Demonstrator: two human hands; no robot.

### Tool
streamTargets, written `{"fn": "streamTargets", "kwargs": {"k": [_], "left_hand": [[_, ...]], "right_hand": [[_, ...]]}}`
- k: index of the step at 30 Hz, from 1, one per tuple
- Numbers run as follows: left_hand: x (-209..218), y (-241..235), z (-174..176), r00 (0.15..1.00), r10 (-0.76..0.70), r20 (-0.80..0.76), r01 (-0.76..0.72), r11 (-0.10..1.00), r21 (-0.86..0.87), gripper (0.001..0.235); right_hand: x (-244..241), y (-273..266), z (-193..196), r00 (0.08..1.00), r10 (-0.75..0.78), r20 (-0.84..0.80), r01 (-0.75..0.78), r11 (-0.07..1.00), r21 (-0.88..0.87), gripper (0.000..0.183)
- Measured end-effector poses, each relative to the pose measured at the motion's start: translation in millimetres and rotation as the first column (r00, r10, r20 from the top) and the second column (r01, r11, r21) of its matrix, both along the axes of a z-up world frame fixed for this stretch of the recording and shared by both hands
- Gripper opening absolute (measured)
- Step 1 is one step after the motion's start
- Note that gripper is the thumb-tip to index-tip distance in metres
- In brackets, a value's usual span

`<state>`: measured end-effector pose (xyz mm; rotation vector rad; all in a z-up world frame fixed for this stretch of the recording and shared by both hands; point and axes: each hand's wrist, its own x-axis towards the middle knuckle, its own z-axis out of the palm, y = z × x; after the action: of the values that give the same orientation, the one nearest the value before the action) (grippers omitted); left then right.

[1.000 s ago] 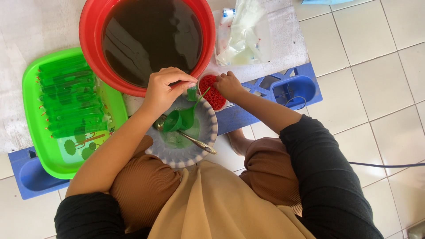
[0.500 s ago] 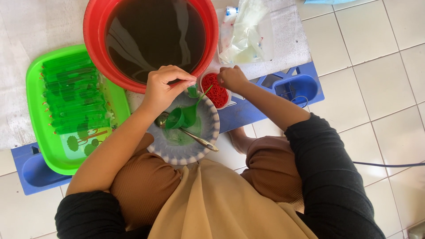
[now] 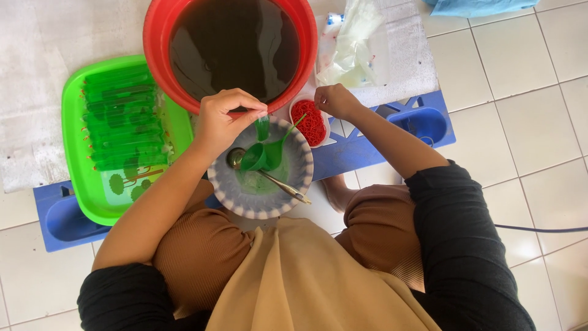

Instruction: Filling small plastic tubes with liquid using a funnel and sealing them with rubber bands

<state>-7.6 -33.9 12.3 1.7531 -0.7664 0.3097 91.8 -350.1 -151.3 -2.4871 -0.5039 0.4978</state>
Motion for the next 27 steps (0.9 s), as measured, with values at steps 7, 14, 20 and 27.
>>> {"fn": "streamTargets", "kwargs": {"k": [7, 14, 20, 27], "left_hand": [[-10.2, 15.7, 3.7, 0.999, 0.034, 0.007, -0.034, 0.999, 0.000, 0.007], [-11.1, 13.6, 1.6, 0.999, 0.043, -0.014, -0.043, 0.999, 0.000, 0.007], [-6.6, 3.7, -2.1, 0.999, 0.027, -0.032, -0.027, 1.000, 0.007, 0.006], [0.6, -11.3, -11.9, 0.999, 0.008, -0.042, -0.007, 1.000, 0.011, 0.007]], "right_hand": [[-6.1, -1.1, -6.0, 0.999, -0.031, 0.007, 0.032, 0.996, -0.081, 0.016], [6.9, -0.5, -42.9, 0.999, 0.012, 0.033, -0.010, 0.999, -0.034, 0.020], [-4.5, 3.1, -23.6, 0.999, -0.032, -0.028, 0.031, 0.998, -0.050, 0.023], [-10.5, -1.4, -22.4, 0.997, -0.051, -0.054, 0.050, 0.999, -0.020, 0.030]]}}
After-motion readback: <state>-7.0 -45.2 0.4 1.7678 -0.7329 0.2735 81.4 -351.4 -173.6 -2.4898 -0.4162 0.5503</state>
